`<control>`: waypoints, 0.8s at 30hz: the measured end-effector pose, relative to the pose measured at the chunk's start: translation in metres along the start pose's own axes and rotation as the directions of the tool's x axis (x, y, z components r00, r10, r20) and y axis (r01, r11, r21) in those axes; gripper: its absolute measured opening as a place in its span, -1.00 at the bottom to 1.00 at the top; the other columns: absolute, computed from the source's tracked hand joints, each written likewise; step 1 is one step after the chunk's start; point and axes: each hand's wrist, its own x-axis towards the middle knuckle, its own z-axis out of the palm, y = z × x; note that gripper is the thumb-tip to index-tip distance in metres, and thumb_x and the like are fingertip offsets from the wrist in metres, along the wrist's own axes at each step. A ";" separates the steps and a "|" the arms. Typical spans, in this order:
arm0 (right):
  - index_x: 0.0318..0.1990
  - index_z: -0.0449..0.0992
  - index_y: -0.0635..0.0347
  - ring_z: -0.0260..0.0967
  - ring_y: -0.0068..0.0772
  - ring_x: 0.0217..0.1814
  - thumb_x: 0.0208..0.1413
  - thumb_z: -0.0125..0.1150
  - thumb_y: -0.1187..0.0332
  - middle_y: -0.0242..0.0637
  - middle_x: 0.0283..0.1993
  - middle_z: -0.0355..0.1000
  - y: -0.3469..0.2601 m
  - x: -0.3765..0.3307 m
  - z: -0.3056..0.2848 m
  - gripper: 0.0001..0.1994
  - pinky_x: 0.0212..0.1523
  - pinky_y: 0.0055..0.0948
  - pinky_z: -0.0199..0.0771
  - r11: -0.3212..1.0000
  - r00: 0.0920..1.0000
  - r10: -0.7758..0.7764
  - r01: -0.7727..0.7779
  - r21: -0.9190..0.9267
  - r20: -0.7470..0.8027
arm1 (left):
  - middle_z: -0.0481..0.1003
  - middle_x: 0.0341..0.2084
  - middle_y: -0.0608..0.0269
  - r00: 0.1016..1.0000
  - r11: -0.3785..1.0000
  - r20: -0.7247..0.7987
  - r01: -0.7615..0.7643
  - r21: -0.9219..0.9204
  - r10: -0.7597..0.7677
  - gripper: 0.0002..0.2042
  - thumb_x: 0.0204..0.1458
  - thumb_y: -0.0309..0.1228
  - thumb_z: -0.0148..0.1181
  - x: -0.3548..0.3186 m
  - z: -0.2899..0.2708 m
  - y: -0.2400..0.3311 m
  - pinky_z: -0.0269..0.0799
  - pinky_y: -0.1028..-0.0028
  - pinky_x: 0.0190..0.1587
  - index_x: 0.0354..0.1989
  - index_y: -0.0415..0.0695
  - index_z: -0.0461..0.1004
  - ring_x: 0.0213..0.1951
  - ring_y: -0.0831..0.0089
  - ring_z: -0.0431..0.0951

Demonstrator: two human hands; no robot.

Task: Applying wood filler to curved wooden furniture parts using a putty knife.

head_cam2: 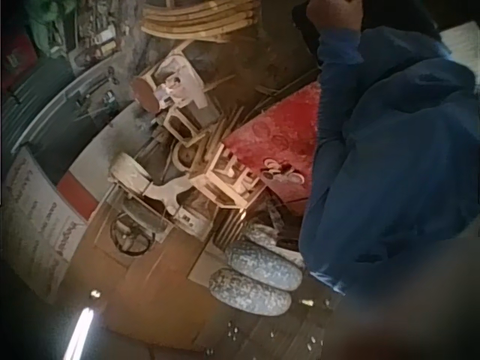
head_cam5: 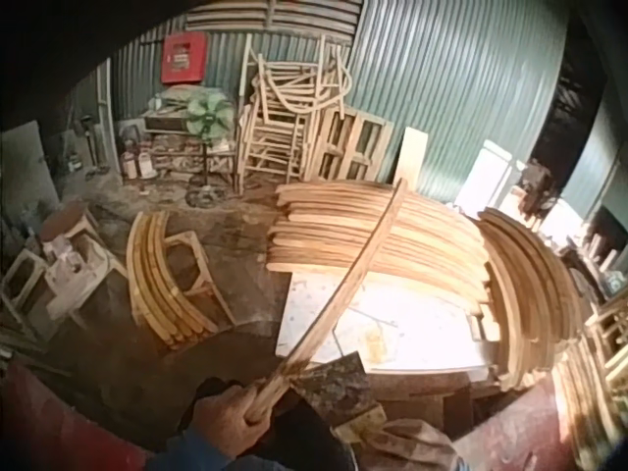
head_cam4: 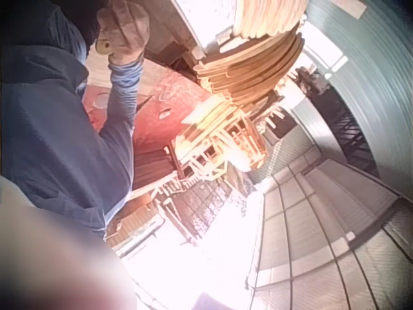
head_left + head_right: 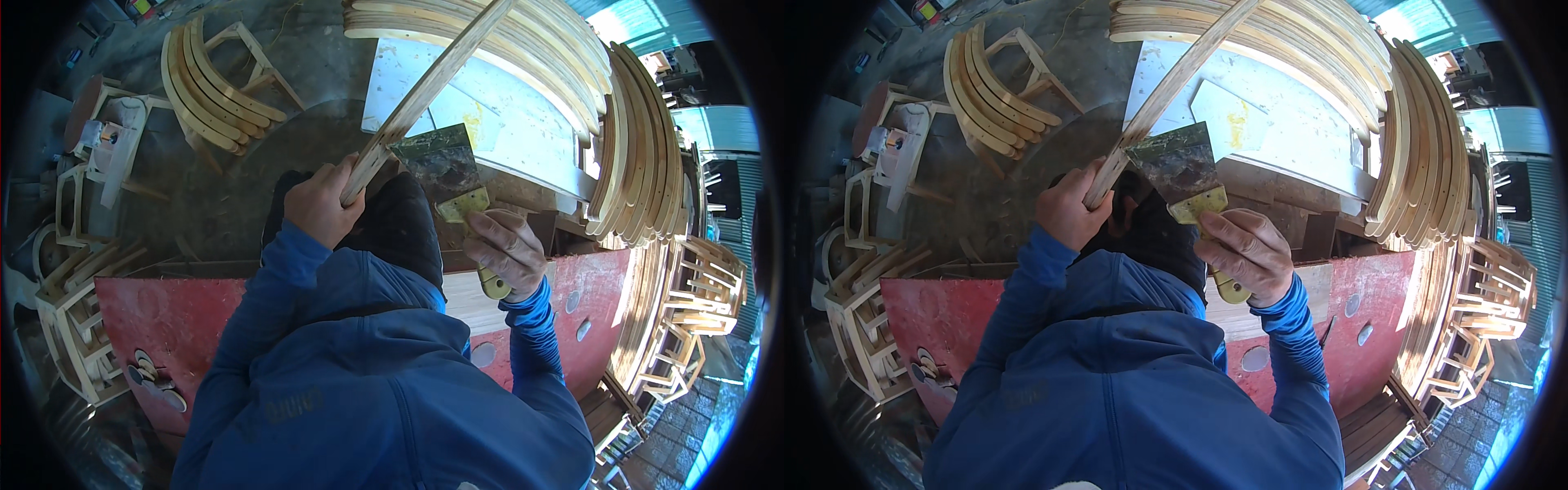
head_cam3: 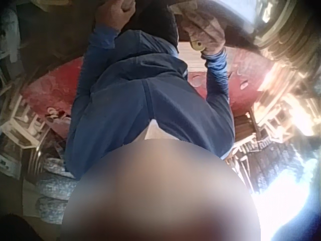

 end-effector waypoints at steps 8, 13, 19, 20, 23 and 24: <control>-0.18 0.67 0.22 0.51 -0.10 -0.01 -0.24 0.30 0.37 -0.11 0.13 0.52 0.005 -0.001 0.008 -0.64 -0.03 -0.23 0.59 0.997 0.995 -0.067 0.069 -0.035 0.070 | 0.54 -0.34 0.09 0.999 1.000 0.022 0.029 -0.003 -0.029 -0.52 -0.06 -0.33 0.36 -0.001 -0.001 0.004 0.55 0.20 -0.27 0.11 -0.07 0.49 -0.31 0.06 0.60; -0.13 0.66 0.23 0.49 -0.08 0.00 -0.24 0.26 0.38 -0.10 0.15 0.50 0.009 -0.006 0.012 -0.60 -0.01 -0.22 0.59 0.996 0.990 -0.065 0.071 -0.049 0.127 | 0.55 -0.34 0.10 1.000 1.000 0.014 0.022 0.000 -0.022 -0.52 -0.07 -0.34 0.37 0.000 -0.003 0.005 0.55 0.22 -0.27 0.10 -0.08 0.50 -0.32 0.07 0.61; -0.13 0.66 0.24 0.49 -0.08 0.02 -0.28 0.31 0.41 -0.13 0.14 0.51 0.001 -0.004 0.004 -0.59 -0.02 -0.24 0.60 0.996 0.986 -0.026 0.040 -0.082 0.163 | 0.55 -0.34 0.13 1.000 1.000 0.016 0.010 0.009 -0.010 -0.53 -0.07 -0.34 0.37 0.000 -0.005 0.003 0.57 0.26 -0.30 0.08 -0.11 0.50 -0.36 0.11 0.62; -0.14 0.66 0.24 0.49 -0.09 0.01 -0.29 0.32 0.43 -0.13 0.14 0.51 -0.001 -0.003 0.003 -0.59 -0.03 -0.24 0.60 0.997 0.991 -0.021 0.031 -0.072 0.131 | 0.55 -0.35 0.14 1.000 1.000 0.012 -0.012 0.018 0.012 -0.55 -0.05 -0.33 0.36 0.000 -0.006 0.002 0.57 0.27 -0.32 0.06 -0.14 0.50 -0.40 0.14 0.63; -0.15 0.67 0.25 0.49 -0.10 0.01 -0.28 0.34 0.44 -0.14 0.13 0.52 -0.003 -0.001 0.004 -0.60 -0.04 -0.24 0.61 0.998 0.997 -0.016 0.021 -0.057 0.076 | 0.55 -0.35 0.15 0.999 0.999 -0.014 -0.032 0.028 0.032 -0.55 -0.05 -0.33 0.36 -0.001 -0.006 0.004 0.57 0.28 -0.32 0.06 -0.14 0.50 -0.40 0.15 0.63; -0.16 0.67 0.25 0.50 -0.10 0.00 -0.27 0.34 0.45 -0.13 0.12 0.52 -0.003 0.000 0.004 -0.62 -0.05 -0.24 0.61 0.999 0.998 -0.018 0.020 -0.050 0.055 | 0.55 -0.35 0.15 0.999 0.999 -0.014 -0.034 0.028 0.034 -0.55 -0.05 -0.33 0.36 -0.001 -0.005 0.005 0.57 0.28 -0.32 0.06 -0.14 0.50 -0.40 0.15 0.63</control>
